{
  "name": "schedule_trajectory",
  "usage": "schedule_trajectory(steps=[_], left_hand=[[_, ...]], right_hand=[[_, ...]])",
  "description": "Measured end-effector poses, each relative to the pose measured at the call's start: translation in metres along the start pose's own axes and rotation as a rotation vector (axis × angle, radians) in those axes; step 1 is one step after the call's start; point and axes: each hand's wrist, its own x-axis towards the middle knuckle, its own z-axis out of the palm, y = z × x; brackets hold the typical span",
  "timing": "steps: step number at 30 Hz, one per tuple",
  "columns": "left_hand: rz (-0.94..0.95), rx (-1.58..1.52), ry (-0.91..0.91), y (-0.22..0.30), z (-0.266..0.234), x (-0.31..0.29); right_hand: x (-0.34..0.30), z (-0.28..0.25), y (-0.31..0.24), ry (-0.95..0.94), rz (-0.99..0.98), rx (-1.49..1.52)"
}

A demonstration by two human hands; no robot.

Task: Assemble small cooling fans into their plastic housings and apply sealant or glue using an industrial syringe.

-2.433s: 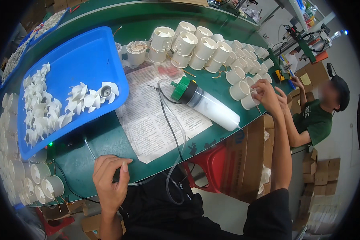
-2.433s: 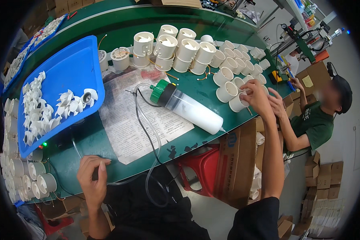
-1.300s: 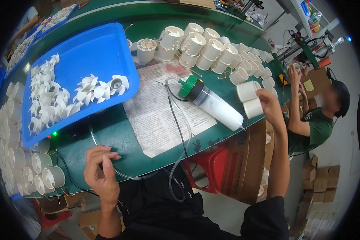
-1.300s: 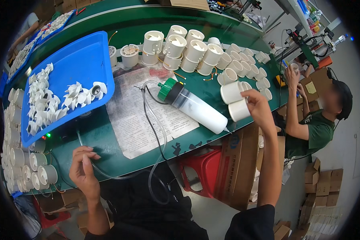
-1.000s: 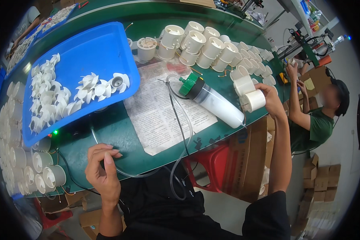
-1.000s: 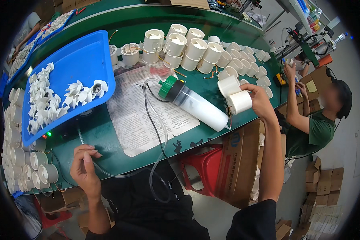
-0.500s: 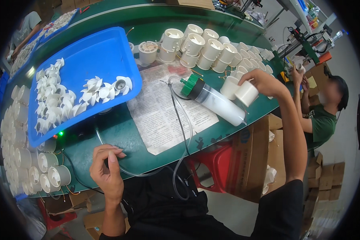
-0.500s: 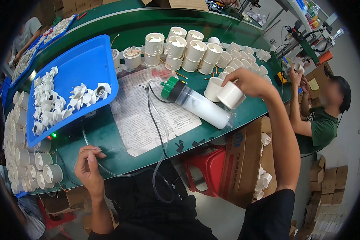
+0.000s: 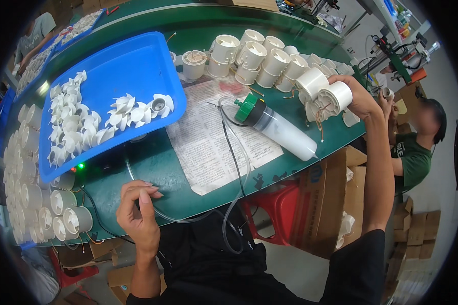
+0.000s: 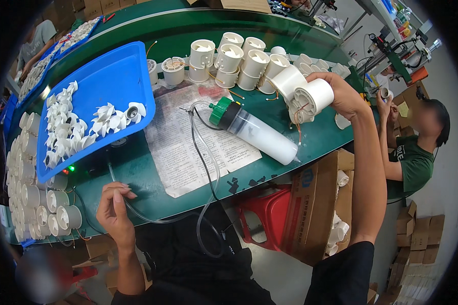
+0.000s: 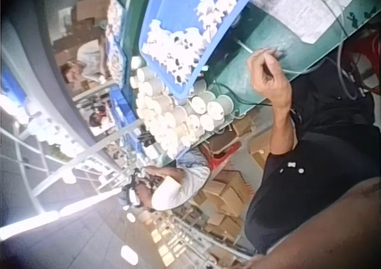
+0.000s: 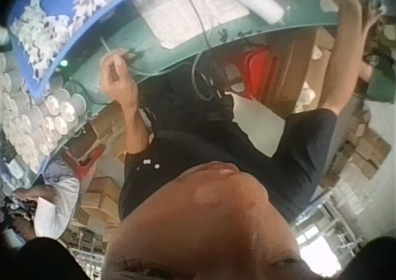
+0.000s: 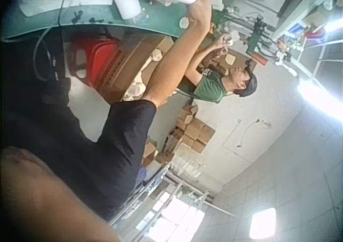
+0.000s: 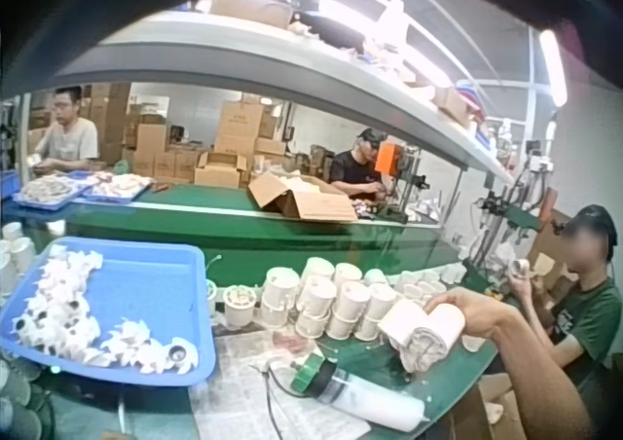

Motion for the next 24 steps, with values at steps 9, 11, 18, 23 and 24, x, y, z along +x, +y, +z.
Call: schedule_trajectory(steps=[9,11,18,23,24], left_hand=[[-0.007,0.021,0.004,0.001,-0.001,-0.001],[-0.02,0.029,-0.006,0.004,0.0,-0.002],[0.127,0.204,0.013,0.001,0.0,0.001],[0.367,0.312,0.007,0.013,0.004,-0.002],[0.404,0.245,0.044,0.017,0.004,-0.002]], right_hand=[[0.003,0.002,-0.015,0.147,-0.114,0.219],[0.003,0.002,-0.022,0.1,-0.114,0.263],[-0.008,-0.003,-0.03,0.016,-0.228,0.07],[-0.059,0.121,-0.085,-0.018,-0.671,-0.251],[-0.07,0.144,-0.09,-0.054,-0.627,-0.222]])
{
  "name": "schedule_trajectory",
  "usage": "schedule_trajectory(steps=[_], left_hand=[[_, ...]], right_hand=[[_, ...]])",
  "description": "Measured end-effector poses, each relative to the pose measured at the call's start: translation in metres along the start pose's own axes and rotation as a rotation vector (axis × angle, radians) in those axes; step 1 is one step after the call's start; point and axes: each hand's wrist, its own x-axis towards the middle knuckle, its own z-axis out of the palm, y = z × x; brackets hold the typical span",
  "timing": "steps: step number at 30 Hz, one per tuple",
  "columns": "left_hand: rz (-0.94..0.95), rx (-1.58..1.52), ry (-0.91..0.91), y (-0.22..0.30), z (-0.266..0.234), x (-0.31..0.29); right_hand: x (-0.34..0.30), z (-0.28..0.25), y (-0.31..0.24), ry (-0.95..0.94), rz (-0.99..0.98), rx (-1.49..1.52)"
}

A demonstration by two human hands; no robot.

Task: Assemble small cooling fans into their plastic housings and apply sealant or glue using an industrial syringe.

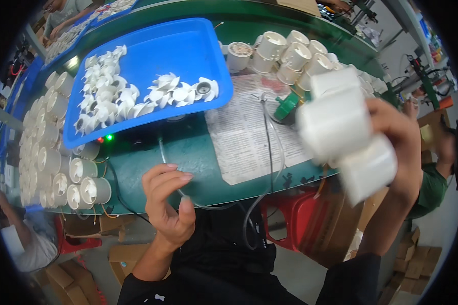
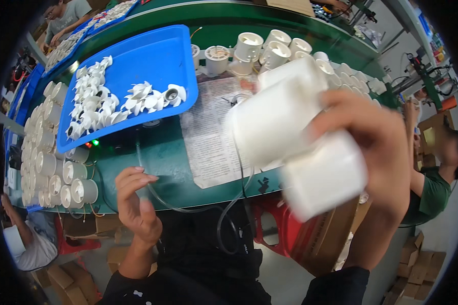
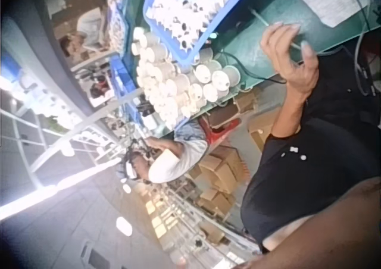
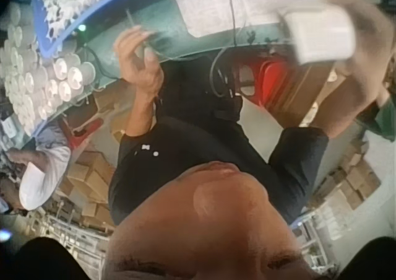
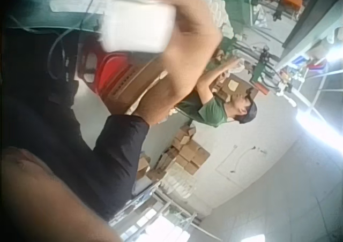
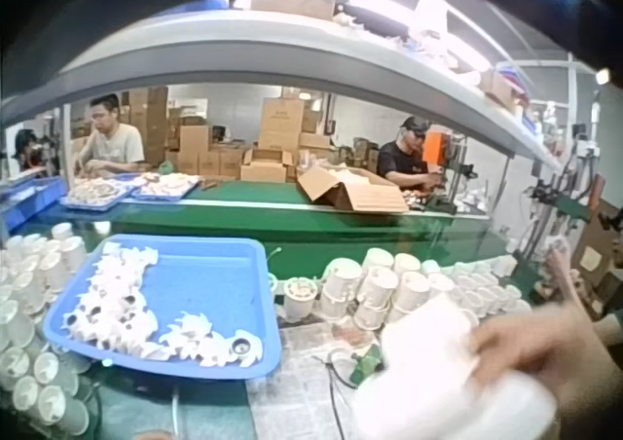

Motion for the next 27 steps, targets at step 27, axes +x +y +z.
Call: schedule_trajectory(steps=[27], left_hand=[[-0.206,0.126,-0.358,-0.01,-0.007,0.0]], right_hand=[[-0.026,0.035,0.074,0.486,0.367,-0.715]])
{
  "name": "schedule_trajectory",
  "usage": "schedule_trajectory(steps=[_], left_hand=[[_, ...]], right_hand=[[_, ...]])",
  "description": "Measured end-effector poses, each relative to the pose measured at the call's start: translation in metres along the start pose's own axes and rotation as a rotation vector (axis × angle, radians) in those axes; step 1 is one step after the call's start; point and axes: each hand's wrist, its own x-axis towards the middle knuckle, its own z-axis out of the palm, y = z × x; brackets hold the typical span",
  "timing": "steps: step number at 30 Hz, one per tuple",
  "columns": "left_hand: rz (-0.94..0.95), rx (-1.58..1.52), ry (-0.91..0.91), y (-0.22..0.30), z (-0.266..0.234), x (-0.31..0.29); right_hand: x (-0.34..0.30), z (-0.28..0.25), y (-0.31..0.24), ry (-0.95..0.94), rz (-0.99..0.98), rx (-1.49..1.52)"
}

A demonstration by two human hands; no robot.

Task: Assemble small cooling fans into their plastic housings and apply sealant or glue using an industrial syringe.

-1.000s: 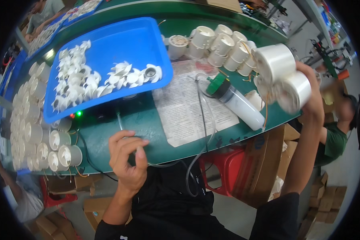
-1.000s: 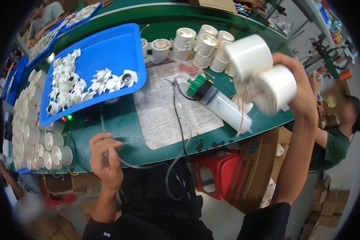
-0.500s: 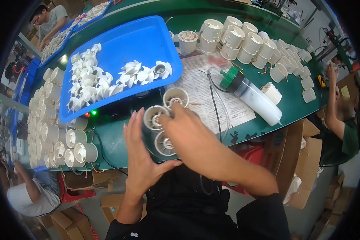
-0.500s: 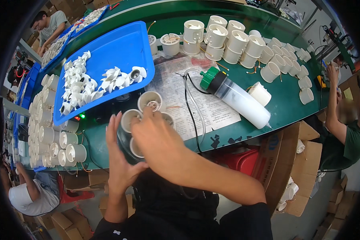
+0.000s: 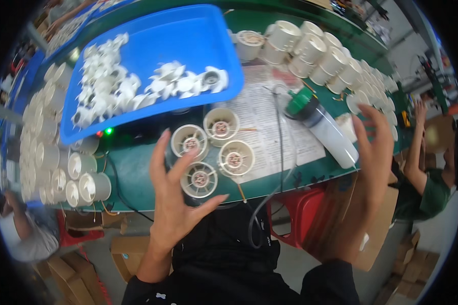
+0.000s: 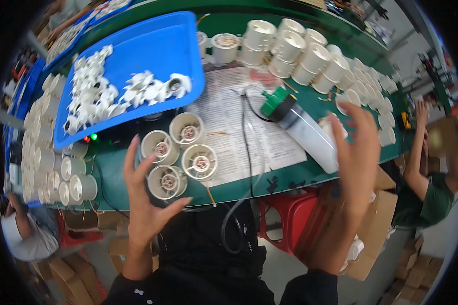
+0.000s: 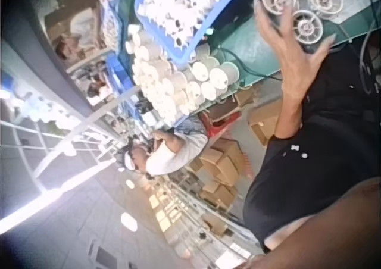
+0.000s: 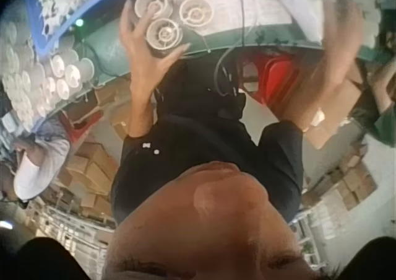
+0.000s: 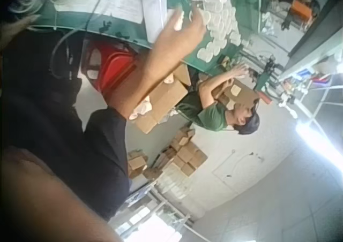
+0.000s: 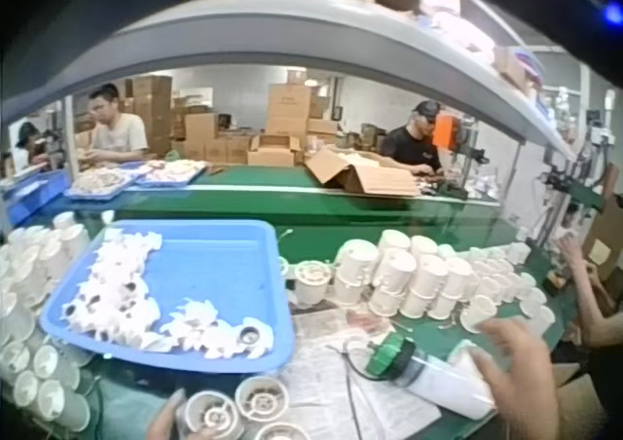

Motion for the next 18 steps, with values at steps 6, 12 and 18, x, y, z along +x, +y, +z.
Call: schedule_trajectory(steps=[6,12,18], left_hand=[[0.054,0.252,-0.089,0.015,0.0,0.018],[0.076,0.347,-0.166,0.034,-0.007,0.032],[0.147,0.301,-0.275,0.022,0.005,0.043]], right_hand=[[0.003,0.009,0.135,-0.548,0.23,0.282],[0.02,-0.002,0.154,-0.283,0.264,0.389],[0.018,-0.051,0.02,-0.232,0.018,0.563]])
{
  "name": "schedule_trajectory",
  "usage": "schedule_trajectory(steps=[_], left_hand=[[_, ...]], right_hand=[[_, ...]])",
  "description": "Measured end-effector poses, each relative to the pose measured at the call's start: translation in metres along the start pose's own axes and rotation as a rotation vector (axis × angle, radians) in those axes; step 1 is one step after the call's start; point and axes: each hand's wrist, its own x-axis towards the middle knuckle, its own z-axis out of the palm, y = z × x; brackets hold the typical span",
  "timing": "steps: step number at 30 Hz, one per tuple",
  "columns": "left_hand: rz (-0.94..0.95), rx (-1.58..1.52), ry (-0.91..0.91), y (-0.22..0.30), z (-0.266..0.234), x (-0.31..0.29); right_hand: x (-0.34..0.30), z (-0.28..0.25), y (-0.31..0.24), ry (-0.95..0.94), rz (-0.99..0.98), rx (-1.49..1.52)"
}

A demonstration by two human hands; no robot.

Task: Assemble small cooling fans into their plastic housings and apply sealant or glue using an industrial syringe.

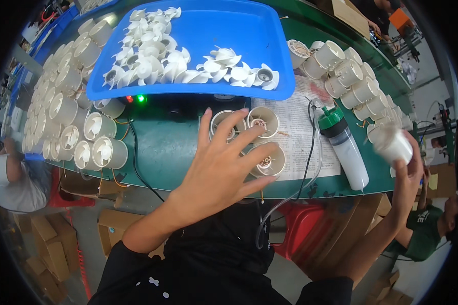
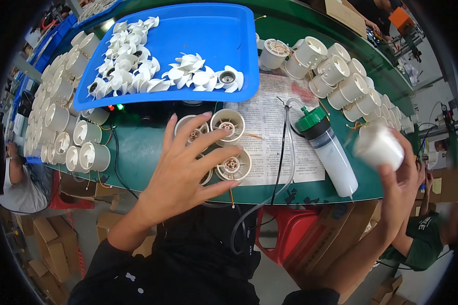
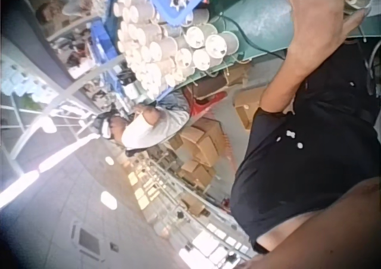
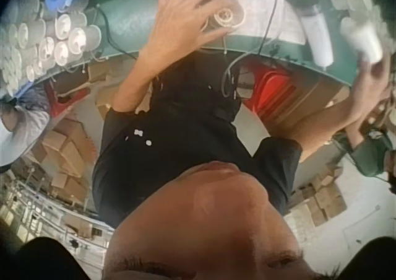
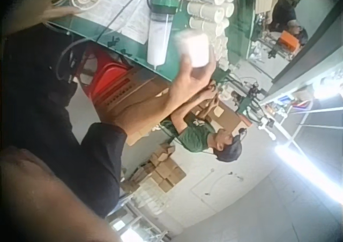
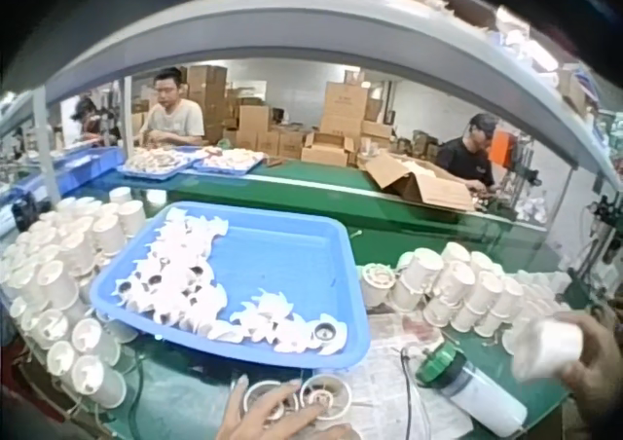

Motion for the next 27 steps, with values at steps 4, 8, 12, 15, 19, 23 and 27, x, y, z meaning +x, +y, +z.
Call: schedule_trajectory(steps=[4,8,12,15,19,23,27], left_hand=[[0.039,-0.037,-0.036,-0.011,-0.009,-0.004],[0.06,-0.063,-0.02,-0.011,-0.008,-0.002],[0.079,-0.049,0.0,-0.012,-0.005,-0.002],[0.076,-0.068,0.032,-0.011,-0.004,-0.003],[0.059,-0.042,0.12,-0.012,-0.009,-0.01],[-0.017,-0.13,0.224,-0.017,-0.012,-0.028],[-0.052,-0.089,0.266,-0.029,-0.004,-0.044]], right_hand=[[0.012,0.083,-0.049,-0.337,-0.121,0.063],[0.026,0.119,-0.058,-0.534,-0.345,-0.279],[0.025,0.134,-0.05,-0.591,-0.415,-0.442],[0.015,0.145,-0.048,-0.523,-0.426,-0.463],[0.008,0.137,-0.043,-0.464,-0.437,-0.334],[0.013,0.093,-0.032,-0.241,-0.333,-0.335],[0.014,0.075,0.028,-0.101,-0.106,-0.575]])
